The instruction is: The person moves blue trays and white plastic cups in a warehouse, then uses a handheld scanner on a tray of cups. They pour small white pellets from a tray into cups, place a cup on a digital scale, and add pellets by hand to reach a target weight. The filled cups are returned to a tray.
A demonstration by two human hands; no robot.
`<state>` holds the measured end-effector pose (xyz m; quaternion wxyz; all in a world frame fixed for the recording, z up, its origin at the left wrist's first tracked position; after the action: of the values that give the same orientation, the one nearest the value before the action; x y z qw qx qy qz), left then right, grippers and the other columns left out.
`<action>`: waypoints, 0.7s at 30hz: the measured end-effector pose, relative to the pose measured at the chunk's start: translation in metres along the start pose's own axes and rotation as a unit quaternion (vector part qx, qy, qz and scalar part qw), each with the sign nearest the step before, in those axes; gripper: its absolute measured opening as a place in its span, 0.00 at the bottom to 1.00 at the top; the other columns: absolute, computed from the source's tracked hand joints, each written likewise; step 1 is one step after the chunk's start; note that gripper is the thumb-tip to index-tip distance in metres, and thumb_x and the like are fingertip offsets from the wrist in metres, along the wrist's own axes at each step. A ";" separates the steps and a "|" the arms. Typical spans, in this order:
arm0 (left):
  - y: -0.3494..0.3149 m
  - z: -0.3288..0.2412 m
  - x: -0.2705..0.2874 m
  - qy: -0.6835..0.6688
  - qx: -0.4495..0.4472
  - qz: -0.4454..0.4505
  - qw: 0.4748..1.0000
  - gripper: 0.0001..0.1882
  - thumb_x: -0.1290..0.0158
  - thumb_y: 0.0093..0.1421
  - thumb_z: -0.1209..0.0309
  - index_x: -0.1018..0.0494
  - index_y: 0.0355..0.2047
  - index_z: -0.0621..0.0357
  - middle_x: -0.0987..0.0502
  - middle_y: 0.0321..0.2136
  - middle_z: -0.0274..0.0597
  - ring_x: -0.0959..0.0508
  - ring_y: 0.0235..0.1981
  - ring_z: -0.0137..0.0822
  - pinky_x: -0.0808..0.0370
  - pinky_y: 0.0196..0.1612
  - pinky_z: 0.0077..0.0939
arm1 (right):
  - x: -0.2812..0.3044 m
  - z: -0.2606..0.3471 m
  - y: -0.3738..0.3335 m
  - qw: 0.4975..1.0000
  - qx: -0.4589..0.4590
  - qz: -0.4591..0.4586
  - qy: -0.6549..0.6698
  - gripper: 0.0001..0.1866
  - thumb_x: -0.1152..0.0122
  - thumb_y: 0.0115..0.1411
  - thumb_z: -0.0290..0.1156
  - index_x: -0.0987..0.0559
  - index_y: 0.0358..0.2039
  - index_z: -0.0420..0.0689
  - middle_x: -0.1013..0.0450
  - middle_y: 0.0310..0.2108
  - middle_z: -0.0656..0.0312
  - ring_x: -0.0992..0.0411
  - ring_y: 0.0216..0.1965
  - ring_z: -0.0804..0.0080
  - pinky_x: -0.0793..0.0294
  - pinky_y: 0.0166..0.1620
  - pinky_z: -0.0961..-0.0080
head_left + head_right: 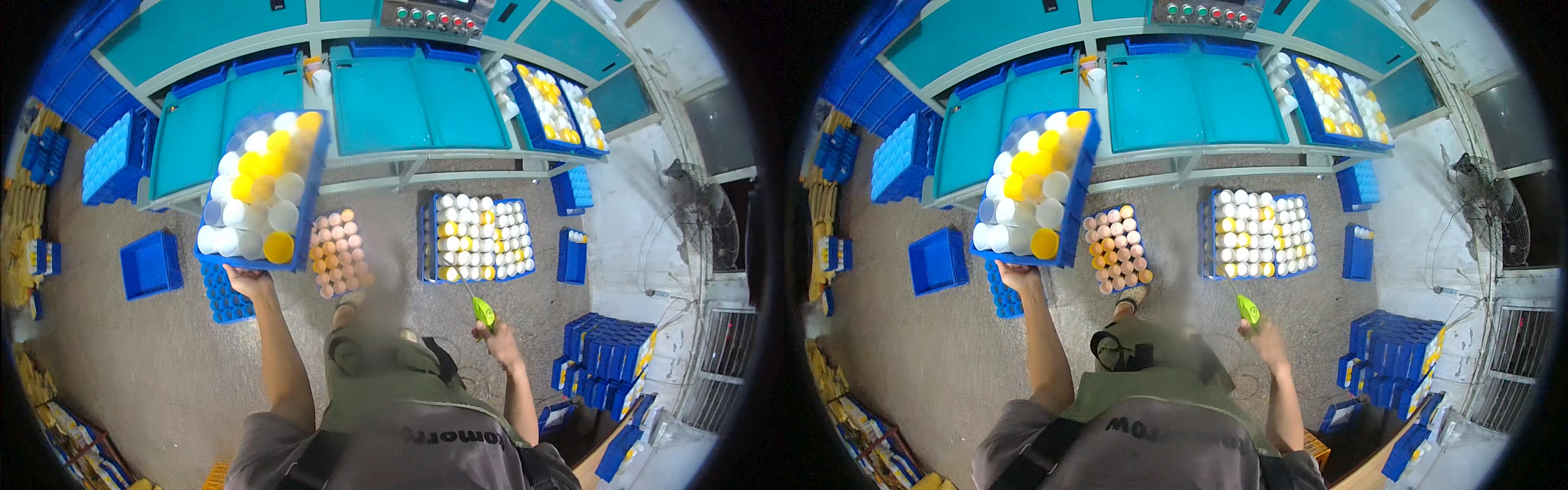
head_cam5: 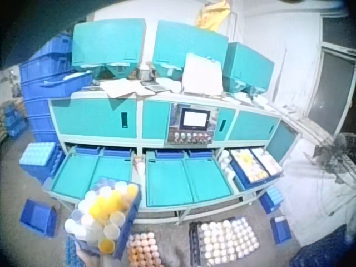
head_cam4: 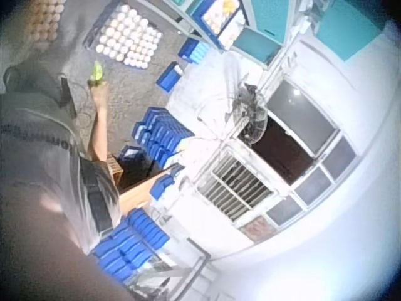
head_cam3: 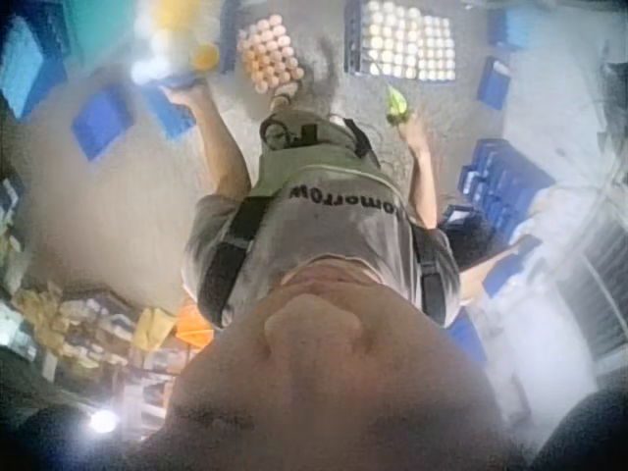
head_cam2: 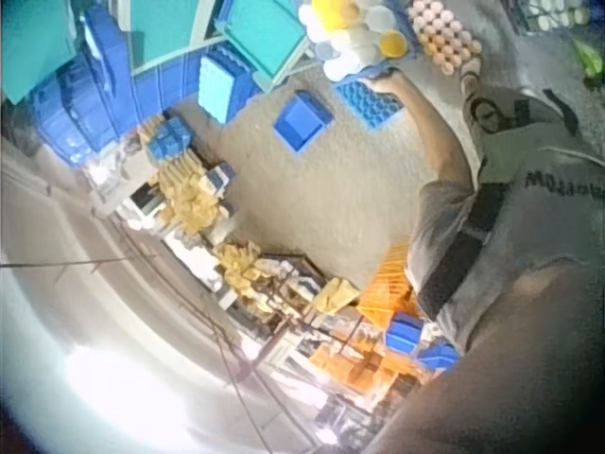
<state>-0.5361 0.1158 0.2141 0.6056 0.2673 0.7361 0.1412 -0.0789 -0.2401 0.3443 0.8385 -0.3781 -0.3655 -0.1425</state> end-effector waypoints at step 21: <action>0.042 0.040 0.049 0.089 0.007 -0.594 0.800 0.31 0.66 0.67 0.41 0.32 0.56 0.50 0.26 0.52 0.42 0.30 0.44 0.45 0.34 0.43 0.50 | -0.082 -0.048 -0.101 0.967 -0.173 -0.051 0.178 0.24 0.42 0.65 0.49 0.25 0.45 0.37 0.22 0.30 0.58 0.26 0.26 0.72 0.26 0.27 0.73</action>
<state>-0.4944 0.1731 0.1868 0.5007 -0.2318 0.8023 -0.2278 -0.1635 -0.3468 0.3174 0.8033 -0.4673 -0.1991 -0.3110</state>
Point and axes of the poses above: each hand's wrist, its own y-axis towards the middle knuckle, its own x-axis out of the back of the hand, z = x × y, the point moved 3 cm from there along y, towards the middle knuckle
